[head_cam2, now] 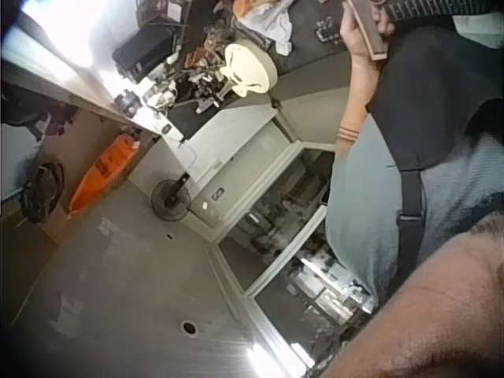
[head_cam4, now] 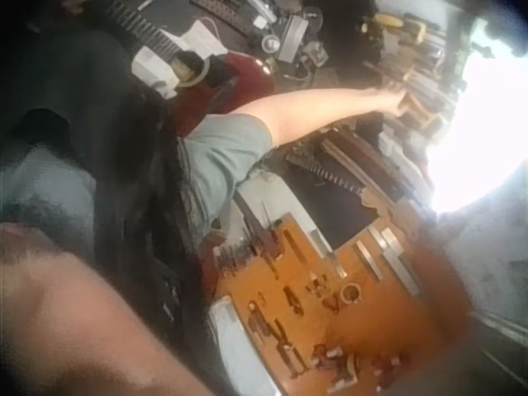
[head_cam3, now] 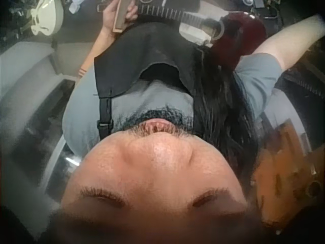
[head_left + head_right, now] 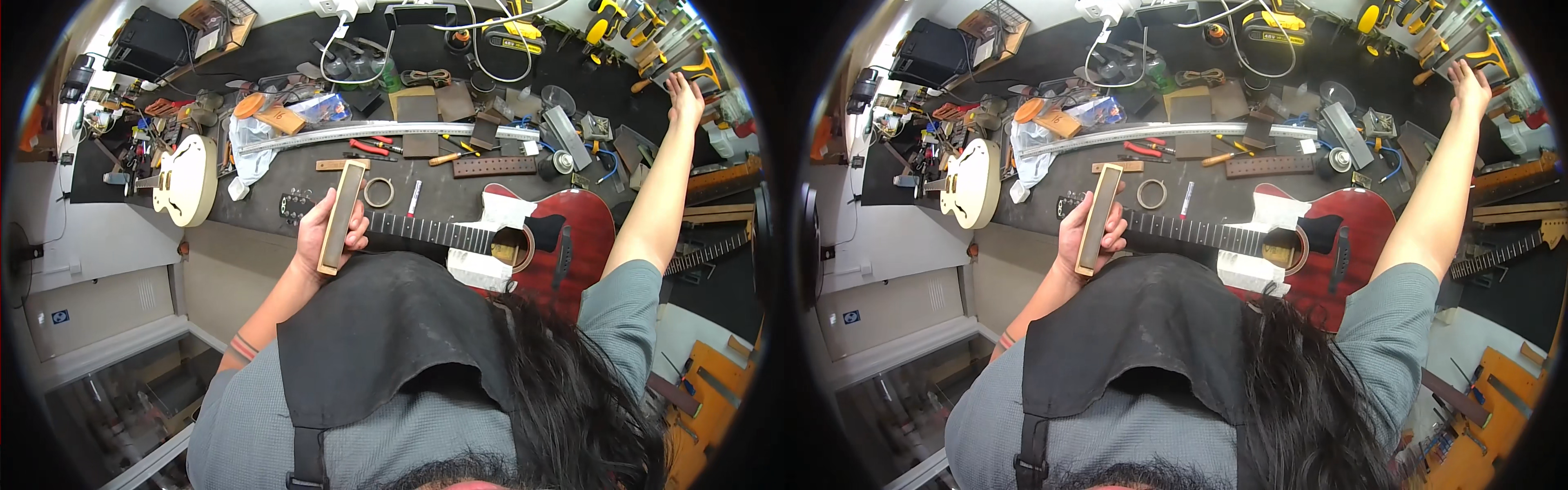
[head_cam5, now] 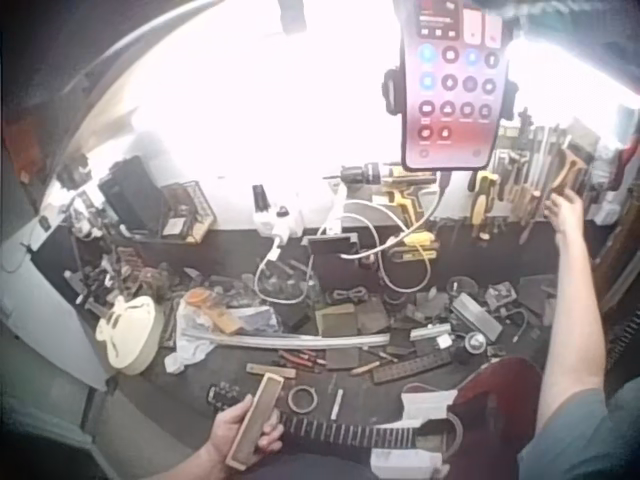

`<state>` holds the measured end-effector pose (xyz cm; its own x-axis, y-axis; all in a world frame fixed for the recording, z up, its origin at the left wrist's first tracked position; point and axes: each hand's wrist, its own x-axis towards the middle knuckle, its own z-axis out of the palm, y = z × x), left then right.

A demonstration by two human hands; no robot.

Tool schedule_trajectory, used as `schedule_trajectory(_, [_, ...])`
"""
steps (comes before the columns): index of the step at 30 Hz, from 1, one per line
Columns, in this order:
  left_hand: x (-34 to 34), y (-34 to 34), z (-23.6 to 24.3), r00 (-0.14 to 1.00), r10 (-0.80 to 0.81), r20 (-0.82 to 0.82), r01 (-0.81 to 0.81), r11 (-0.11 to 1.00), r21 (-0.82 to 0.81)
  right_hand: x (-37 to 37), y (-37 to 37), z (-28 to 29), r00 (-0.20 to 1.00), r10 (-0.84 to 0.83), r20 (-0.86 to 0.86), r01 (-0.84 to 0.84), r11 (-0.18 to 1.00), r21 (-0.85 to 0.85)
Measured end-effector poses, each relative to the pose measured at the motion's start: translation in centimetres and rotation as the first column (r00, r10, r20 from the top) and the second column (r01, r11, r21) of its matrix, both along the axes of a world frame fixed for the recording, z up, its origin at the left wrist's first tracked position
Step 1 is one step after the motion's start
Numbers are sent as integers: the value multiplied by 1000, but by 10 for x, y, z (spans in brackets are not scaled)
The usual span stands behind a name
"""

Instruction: The person sands the fretboard of a red acoustic guitar using a sanding block, moving back and forth along the frets. They then use a brush to sweep away dust from the fretboard. Finally, the person uses a red marker to draw lines along the fretboard edges.

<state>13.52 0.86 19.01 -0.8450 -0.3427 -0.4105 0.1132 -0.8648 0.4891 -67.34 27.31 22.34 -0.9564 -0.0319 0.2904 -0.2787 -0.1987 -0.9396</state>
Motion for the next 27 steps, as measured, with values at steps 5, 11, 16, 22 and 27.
schedule_trajectory(5, [-7, -13, -10, 1000, -25, 0, 25, 1000, 14, 58, 30, -36, 948, -234, -217, 281, 933, 224])
schedule_trajectory(11, [-19, -43, -29, 951, -196, 239, 244, 951, -190, 243, 45, -131, 987, -78, -139, 139, 847, 513])
schedule_trajectory(16, [-55, -50, -71, 727, -494, 477, 673, 650, -352, 407, 59, -201, 969, -107, -221, 245, 478, 843])
schedule_trajectory(22, [-103, -25, -107, 553, -573, 605, 455, -401, -795, 506, 79, -233, 885, -219, -410, 445, 144, 884])
schedule_trajectory(27, [-126, -5, -138, 604, -617, 504, -38, -654, -755, 534, 74, -249, 866, -306, -394, 427, 43, 903])
